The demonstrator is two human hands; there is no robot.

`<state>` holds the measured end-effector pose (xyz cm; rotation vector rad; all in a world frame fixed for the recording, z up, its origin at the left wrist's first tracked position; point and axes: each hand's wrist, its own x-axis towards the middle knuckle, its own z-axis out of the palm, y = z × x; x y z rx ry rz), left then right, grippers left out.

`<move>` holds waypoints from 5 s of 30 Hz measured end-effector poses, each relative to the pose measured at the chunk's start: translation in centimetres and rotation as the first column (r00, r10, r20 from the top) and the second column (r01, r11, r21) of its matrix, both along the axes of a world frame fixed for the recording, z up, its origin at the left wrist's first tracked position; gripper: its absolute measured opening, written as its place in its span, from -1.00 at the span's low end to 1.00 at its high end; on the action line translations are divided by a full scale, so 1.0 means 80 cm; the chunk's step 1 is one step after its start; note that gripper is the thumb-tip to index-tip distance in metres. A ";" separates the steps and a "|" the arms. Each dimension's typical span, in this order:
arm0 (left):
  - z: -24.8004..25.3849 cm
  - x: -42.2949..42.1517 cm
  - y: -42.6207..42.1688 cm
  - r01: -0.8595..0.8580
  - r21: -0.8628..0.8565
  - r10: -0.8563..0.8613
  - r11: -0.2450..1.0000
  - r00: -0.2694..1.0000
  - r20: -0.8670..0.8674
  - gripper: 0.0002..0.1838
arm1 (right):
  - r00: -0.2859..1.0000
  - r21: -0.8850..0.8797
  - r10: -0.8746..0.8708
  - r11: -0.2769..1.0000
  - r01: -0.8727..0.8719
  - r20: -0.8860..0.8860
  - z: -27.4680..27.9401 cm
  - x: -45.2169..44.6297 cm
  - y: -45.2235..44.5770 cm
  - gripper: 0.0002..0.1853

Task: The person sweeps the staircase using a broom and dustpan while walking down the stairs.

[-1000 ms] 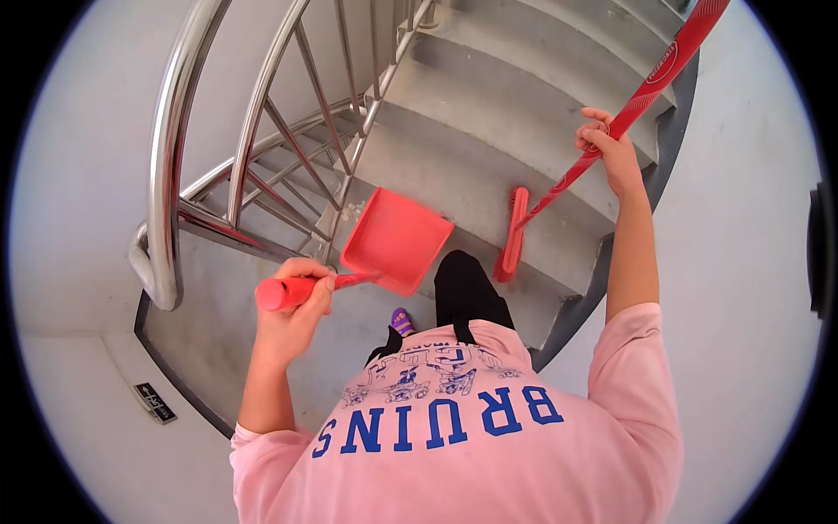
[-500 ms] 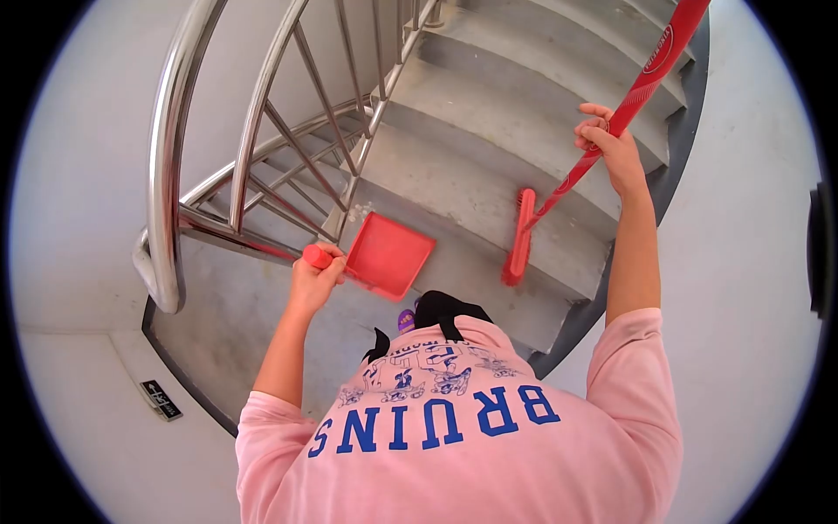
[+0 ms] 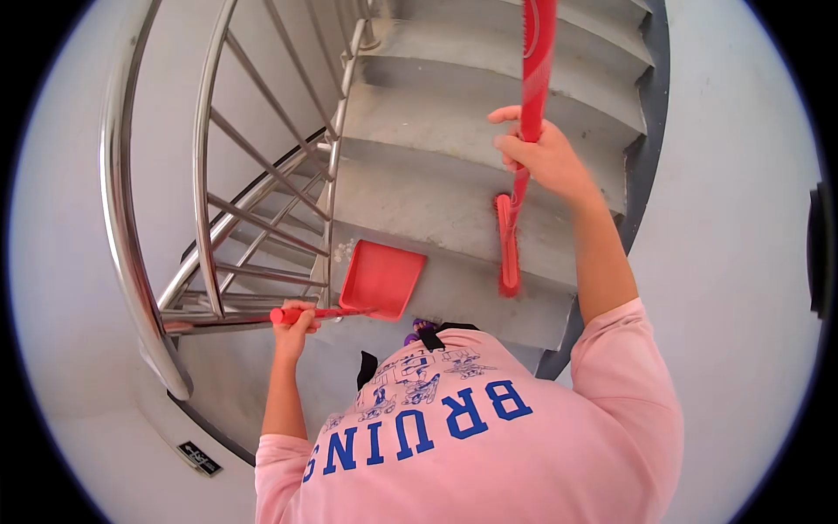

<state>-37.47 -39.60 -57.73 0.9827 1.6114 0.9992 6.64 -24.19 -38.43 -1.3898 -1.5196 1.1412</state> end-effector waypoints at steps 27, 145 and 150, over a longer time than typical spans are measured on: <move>0.279 0.069 0.024 0.240 0.738 -0.331 0.631 0.943 -0.024 -0.17 | 0.761 0.001 0.357 0.905 -0.425 0.541 -0.034 -0.104 -0.086 -0.63; 0.386 -0.041 -0.093 0.344 0.899 0.050 0.270 0.928 -0.370 -0.63 | 0.833 0.487 0.543 0.702 -0.519 0.105 -0.081 -0.378 -0.125 -0.79; 0.409 -0.053 -0.090 0.335 0.936 -0.026 0.110 0.942 -0.334 -0.67 | 0.787 0.518 0.593 0.624 -0.585 0.174 -0.055 -0.367 -0.139 -0.81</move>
